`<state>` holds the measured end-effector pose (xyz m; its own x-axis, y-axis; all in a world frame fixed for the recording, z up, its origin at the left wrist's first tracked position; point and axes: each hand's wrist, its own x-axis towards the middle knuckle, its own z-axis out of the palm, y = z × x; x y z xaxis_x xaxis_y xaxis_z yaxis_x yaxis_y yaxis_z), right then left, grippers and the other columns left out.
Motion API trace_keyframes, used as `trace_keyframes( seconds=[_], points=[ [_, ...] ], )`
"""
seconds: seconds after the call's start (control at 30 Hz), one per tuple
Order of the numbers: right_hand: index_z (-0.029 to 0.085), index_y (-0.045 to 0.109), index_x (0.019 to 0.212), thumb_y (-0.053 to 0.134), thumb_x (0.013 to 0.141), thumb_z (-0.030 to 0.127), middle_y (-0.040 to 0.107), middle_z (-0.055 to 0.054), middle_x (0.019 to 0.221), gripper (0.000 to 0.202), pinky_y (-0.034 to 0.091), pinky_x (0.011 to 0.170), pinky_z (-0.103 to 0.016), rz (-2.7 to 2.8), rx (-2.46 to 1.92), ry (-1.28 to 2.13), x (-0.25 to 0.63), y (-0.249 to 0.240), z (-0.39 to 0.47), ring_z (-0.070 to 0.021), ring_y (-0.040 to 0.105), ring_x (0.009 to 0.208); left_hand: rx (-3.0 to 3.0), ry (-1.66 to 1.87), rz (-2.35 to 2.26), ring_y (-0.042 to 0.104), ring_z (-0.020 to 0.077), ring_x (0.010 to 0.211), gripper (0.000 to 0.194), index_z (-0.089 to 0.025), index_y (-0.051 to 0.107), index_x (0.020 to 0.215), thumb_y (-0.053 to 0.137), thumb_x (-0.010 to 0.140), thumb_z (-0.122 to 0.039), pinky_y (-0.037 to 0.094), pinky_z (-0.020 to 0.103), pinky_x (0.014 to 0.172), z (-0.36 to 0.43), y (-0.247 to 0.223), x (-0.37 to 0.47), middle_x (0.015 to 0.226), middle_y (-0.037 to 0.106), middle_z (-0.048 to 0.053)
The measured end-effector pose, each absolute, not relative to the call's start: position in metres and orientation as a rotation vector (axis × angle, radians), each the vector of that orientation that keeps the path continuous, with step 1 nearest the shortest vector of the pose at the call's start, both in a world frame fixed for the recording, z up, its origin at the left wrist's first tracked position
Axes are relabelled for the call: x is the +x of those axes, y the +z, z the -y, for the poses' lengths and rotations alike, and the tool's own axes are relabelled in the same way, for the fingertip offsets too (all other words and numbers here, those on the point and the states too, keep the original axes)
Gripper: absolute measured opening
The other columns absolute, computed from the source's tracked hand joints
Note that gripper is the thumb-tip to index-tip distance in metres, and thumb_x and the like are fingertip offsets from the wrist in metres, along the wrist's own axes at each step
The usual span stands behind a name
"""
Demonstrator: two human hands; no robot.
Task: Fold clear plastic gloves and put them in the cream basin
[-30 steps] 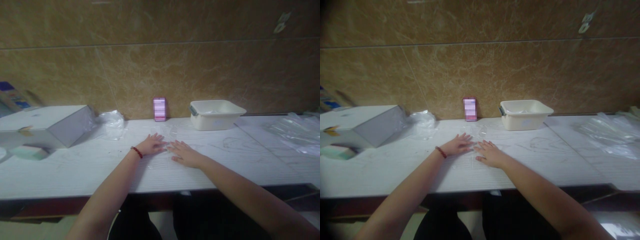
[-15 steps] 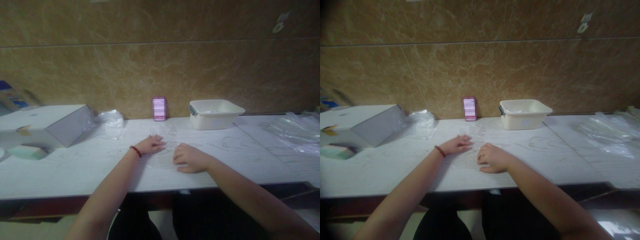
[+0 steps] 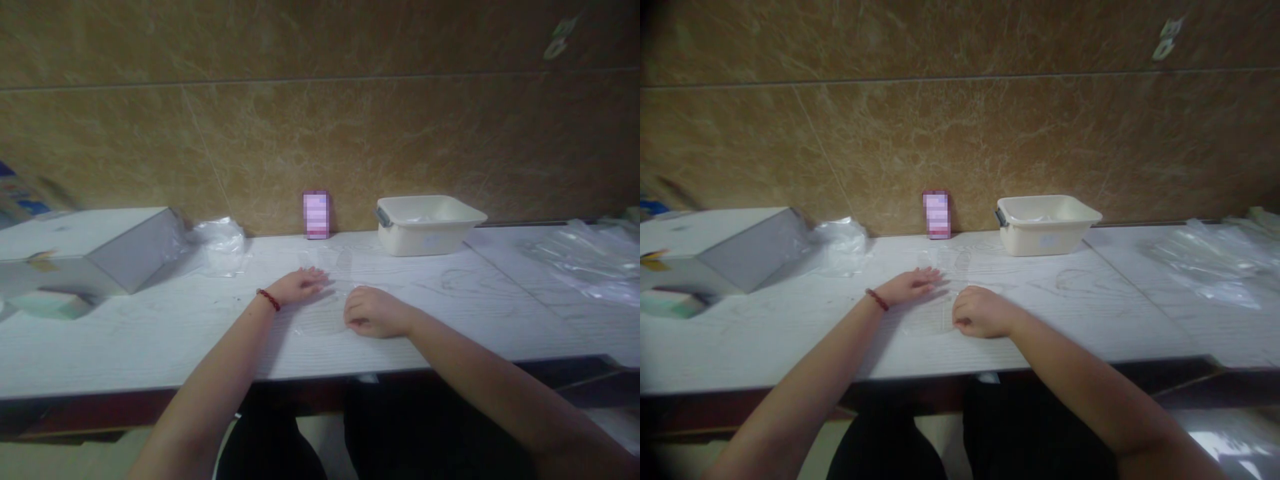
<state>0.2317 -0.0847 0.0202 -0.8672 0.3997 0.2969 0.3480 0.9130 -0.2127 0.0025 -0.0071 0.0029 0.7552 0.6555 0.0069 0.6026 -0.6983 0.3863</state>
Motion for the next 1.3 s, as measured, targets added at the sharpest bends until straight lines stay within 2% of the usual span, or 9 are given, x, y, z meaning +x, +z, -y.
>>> trace_keyframes(
  seconds=[0.23,0.4,0.57,0.67,0.77,0.9,1.0,1.13,1.3],
  points=[
    [0.02,0.057,0.078,0.046,0.07,0.015,0.06,-0.002,0.082,0.014,0.036,0.083,-0.031,2.56,-0.649,0.396,0.233,0.024,0.085,-0.0132,0.051,0.089,2.467,0.302,-0.959,0.029,0.0168,0.118,0.054,-0.022,0.037,0.121,0.024,0.079,-0.054,0.012,0.033,0.1,0.012,0.009,0.002,0.126,0.037,0.002],
    [0.019,0.056,0.079,0.046,0.072,0.018,0.06,-0.003,0.084,0.012,0.038,0.081,-0.029,2.415,-0.748,0.473,0.234,0.023,0.082,-0.0132,0.052,0.089,2.325,0.401,-0.605,0.03,0.0215,0.116,0.069,-0.019,0.038,0.121,0.024,0.071,-0.064,0.017,0.036,0.097,0.02,0.024,-0.003,0.126,0.037,0.007],
    [0.018,0.054,0.077,0.044,0.074,0.023,0.06,-0.002,0.078,0.012,0.042,0.072,-0.027,2.229,-0.938,0.497,0.235,0.017,0.073,-0.0126,0.055,0.076,2.134,0.406,-0.374,0.03,0.0268,0.116,0.078,-0.018,0.035,0.122,0.039,0.061,-0.067,0.021,0.042,0.094,0.029,0.035,-0.003,0.127,0.034,0.01],
    [0.017,0.052,0.074,0.043,0.075,0.024,0.059,-0.001,0.072,0.012,0.043,0.067,-0.025,2.104,-1.001,0.501,0.235,0.014,0.066,-0.0111,0.055,0.07,2.2,0.37,-0.435,0.03,0.0276,0.115,0.081,-0.021,0.034,0.123,0.057,0.054,-0.058,0.021,0.044,0.093,0.036,0.037,0.003,0.127,0.034,0.009],
    [0.017,0.05,0.072,0.043,0.075,0.026,0.058,-0.001,0.07,0.012,0.044,0.065,-0.024,2.019,-1.034,0.525,0.236,0.011,0.062,-0.0103,0.055,0.067,2.315,0.371,-0.614,0.039,0.0241,0.109,0.066,-0.023,0.041,0.117,0.061,0.058,-0.046,0.025,0.042,0.092,0.038,0.035,0.009,0.121,0.044,0.006],
    [0.017,0.049,0.076,0.039,0.078,0.031,0.059,-0.002,0.074,0.017,0.043,0.067,-0.025,1.97,-1.019,0.625,0.238,0.008,0.059,-0.0109,0.056,0.07,2.326,0.491,-0.755,0.052,0.0162,0.091,0.035,-0.017,0.056,0.1,0.044,0.076,-0.04,0.036,0.031,0.084,0.033,0.027,0.012,0.099,0.059,0.005],
    [0.017,0.048,0.091,0.047,0.074,0.038,0.058,-0.006,0.089,0.027,0.041,0.076,-0.03,2.032,-0.923,0.673,0.242,0.01,0.058,-0.0141,0.054,0.084,2.298,0.554,-0.809,0.054,0.0146,0.082,0.034,-0.014,0.058,0.092,0.042,0.077,-0.039,0.039,0.027,0.078,0.028,0.022,0.01,0.089,0.062,0.005],
    [0.02,0.039,0.113,0.065,0.055,0.041,0.049,-0.008,0.112,0.066,0.033,0.088,-0.036,2.233,-0.937,0.587,0.251,0.014,0.058,-0.0196,0.045,0.102,2.239,0.657,-0.861,0.054,0.0145,0.08,0.034,-0.013,0.059,0.089,0.043,0.076,-0.041,0.04,0.026,0.076,0.027,0.022,0.007,0.086,0.062,0.004],
    [0.019,0.044,0.11,0.055,0.068,0.036,0.052,-0.006,0.107,0.048,0.036,0.083,-0.031,2.316,-0.985,0.505,0.254,0.01,0.053,-0.0175,0.049,0.097,2.128,0.698,-0.834,0.053,0.015,0.081,0.036,-0.011,0.058,0.088,0.043,0.076,-0.042,0.041,0.026,0.074,0.03,0.026,0.006,0.087,0.06,0.007]
  ],
)
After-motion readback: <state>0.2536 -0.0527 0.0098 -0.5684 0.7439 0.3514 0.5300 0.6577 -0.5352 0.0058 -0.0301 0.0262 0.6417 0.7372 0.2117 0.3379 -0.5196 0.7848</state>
